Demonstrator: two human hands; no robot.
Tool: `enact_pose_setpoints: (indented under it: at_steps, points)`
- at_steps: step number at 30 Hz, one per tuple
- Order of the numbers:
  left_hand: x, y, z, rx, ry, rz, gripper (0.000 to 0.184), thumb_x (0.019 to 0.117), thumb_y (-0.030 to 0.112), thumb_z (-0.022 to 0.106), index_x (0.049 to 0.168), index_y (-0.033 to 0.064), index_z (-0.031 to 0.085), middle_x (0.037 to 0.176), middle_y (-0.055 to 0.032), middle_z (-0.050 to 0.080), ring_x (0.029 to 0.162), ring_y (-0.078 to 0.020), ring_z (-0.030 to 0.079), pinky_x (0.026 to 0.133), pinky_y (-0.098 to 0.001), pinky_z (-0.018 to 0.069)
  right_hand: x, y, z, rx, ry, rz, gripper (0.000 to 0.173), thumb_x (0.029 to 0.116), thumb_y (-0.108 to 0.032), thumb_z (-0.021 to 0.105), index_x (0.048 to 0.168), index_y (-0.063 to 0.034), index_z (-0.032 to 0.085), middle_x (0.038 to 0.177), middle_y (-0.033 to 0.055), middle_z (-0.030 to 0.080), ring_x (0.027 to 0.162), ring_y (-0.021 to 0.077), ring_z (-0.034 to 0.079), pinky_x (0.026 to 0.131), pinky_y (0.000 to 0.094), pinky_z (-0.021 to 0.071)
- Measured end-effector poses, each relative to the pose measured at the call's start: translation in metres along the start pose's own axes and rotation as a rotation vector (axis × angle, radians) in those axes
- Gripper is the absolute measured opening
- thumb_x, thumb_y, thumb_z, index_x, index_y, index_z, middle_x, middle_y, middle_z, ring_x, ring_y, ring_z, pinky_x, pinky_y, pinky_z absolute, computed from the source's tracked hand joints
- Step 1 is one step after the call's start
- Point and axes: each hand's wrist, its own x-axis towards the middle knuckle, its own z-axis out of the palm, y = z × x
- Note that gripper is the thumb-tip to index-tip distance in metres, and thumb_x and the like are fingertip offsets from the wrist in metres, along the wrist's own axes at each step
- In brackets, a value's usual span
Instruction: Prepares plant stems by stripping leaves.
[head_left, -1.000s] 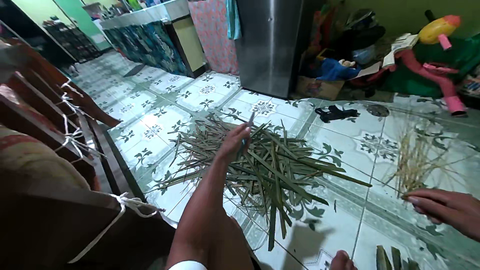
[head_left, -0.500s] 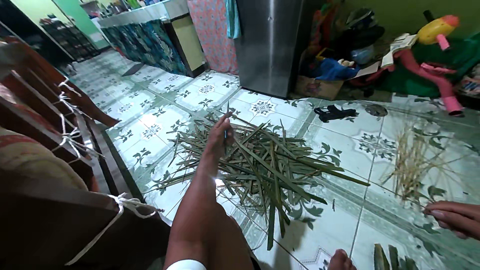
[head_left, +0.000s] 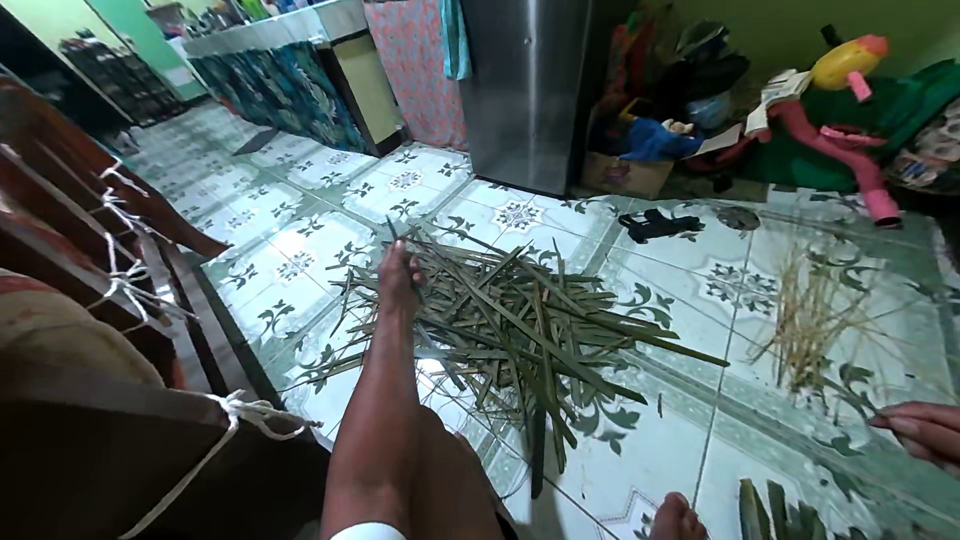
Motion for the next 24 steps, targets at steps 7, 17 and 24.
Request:
enact_pose_setpoints:
  at_steps: [7,17,24]
  points:
    - [-0.033,0.003,0.036,0.211,-0.362,-0.014,0.034,0.1086,0.033,0.044,0.125,0.0095,0.061,0.072,0.001,0.058,0.052,-0.0065,0.054,0.048,-0.0224,0.0511,0.02,-0.033,0.017,-0.011,-0.064,-0.039,0.029,0.1054,-0.016,0.048,0.114,0.0045,0.067,0.078,0.0018,0.063,0.062,0.0062,0.054,0.059,0.0259,0.0485]
    - [-0.036,0.01,0.034,0.011,-0.129,0.116,0.033,0.1081,0.036,0.044,0.135,0.0182,0.051,0.071,0.0038,0.052,0.05,-0.0061,0.05,0.045,-0.0219,0.0478,0.024,-0.027,0.018,-0.058,-0.059,-0.001,0.03,0.1059,-0.015,0.048,0.118,0.006,0.066,0.081,0.005,0.063,0.064,0.0081,0.056,0.061,0.0272,0.0497]
    - [-0.031,0.005,0.036,0.023,-0.11,0.119,0.028,0.1048,0.03,0.056,0.13,0.017,0.056,0.08,0.0014,0.057,0.046,-0.004,0.043,0.041,-0.019,0.0416,0.02,-0.029,0.019,-0.069,-0.078,-0.031,0.03,0.1056,-0.015,0.049,0.117,0.0066,0.067,0.083,0.0078,0.064,0.065,0.011,0.057,0.062,0.0301,0.0509]
